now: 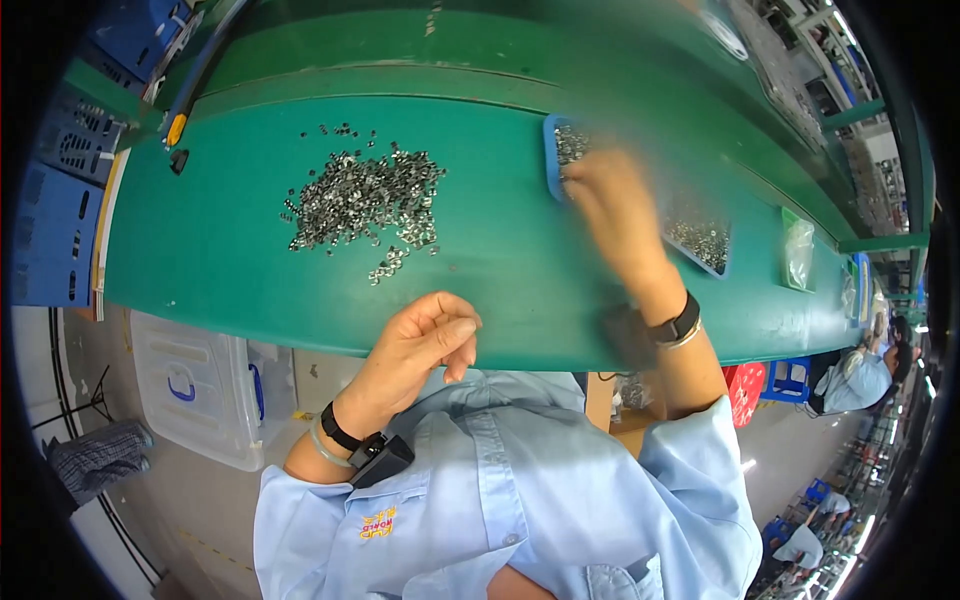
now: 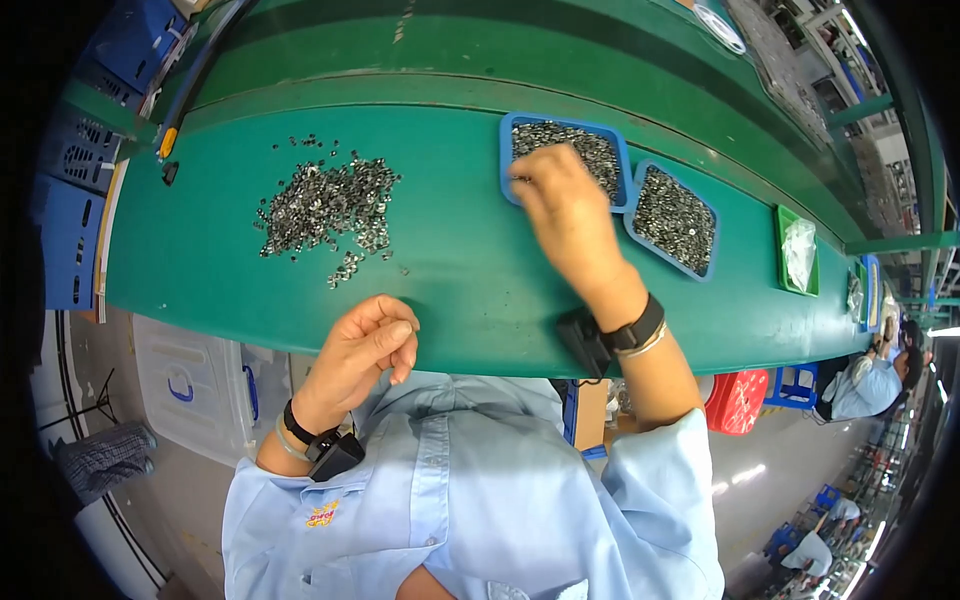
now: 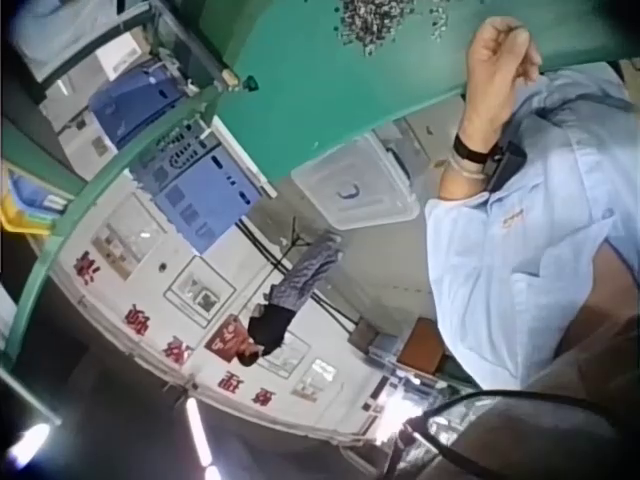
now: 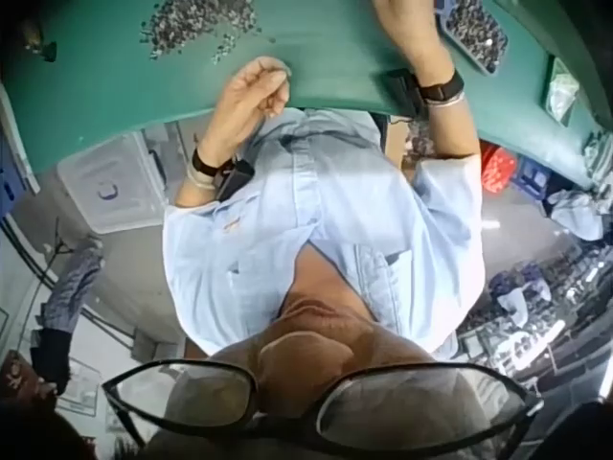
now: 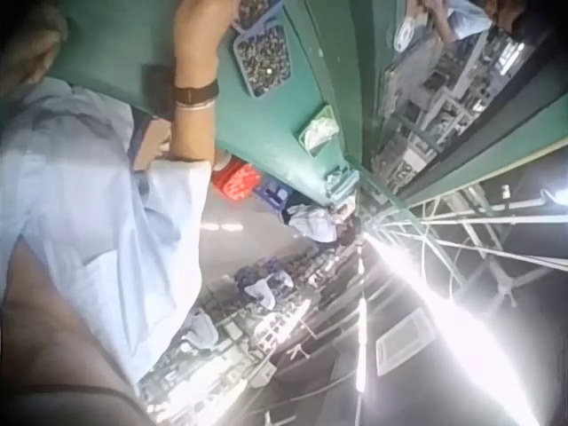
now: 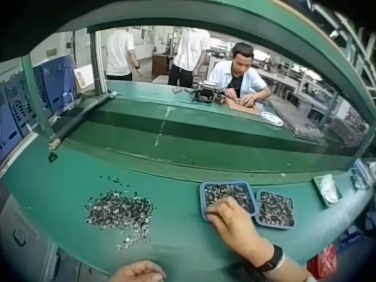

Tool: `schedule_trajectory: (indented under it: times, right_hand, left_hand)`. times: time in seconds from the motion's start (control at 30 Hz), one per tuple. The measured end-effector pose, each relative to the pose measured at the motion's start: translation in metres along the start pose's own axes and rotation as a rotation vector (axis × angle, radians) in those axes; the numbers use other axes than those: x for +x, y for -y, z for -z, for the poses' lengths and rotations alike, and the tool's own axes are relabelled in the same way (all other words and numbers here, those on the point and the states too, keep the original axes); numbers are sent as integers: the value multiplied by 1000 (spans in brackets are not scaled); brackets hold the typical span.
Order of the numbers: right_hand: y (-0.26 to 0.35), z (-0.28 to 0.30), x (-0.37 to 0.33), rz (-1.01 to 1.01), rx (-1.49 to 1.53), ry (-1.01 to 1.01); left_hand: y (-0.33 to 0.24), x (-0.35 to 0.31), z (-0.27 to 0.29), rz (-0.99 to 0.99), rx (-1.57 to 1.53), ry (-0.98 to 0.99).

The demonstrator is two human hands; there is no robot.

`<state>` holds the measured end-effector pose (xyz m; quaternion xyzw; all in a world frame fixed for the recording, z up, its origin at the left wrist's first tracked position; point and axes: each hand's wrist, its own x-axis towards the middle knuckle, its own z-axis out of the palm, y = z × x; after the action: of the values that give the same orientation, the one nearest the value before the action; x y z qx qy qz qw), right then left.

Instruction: Assemble small metal components on a factory production line.

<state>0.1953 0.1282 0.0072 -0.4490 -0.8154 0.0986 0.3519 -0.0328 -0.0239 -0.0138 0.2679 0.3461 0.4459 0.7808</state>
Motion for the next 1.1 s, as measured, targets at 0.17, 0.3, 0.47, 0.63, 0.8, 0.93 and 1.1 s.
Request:
schedule_trajectory:
  times: [0.17, 0.3, 0.47, 0.63, 0.8, 0.93, 1.1]
  right_hand:
    - [59, -46, -15, 217, 117, 393]
    - [77, -53, -22, 158, 46, 509]
    - [76, -42, -28, 181, 182, 365]
    - [88, -24, -37, 120, 352, 226]
    - [78, -16, -48, 86, 332, 174]
    - [68, -11, -55, 165, 247, 169]
    - [69, -4, -59, 150, 239, 171]
  left_hand:
    - [0, -6, 9, 13, -6, 8]
    - [-4, -9, 13, 1, -78, -27]
    - [-5, -5, 16, -32, -124, -85]
    - [-9, 7, -5, -44, -69, -129]
    - [-5, 16, -16, -37, -98, -71]
    - [0, 22, -18, -11, -140, -10]
    - [-5, 27, -24, 14, -135, 11]
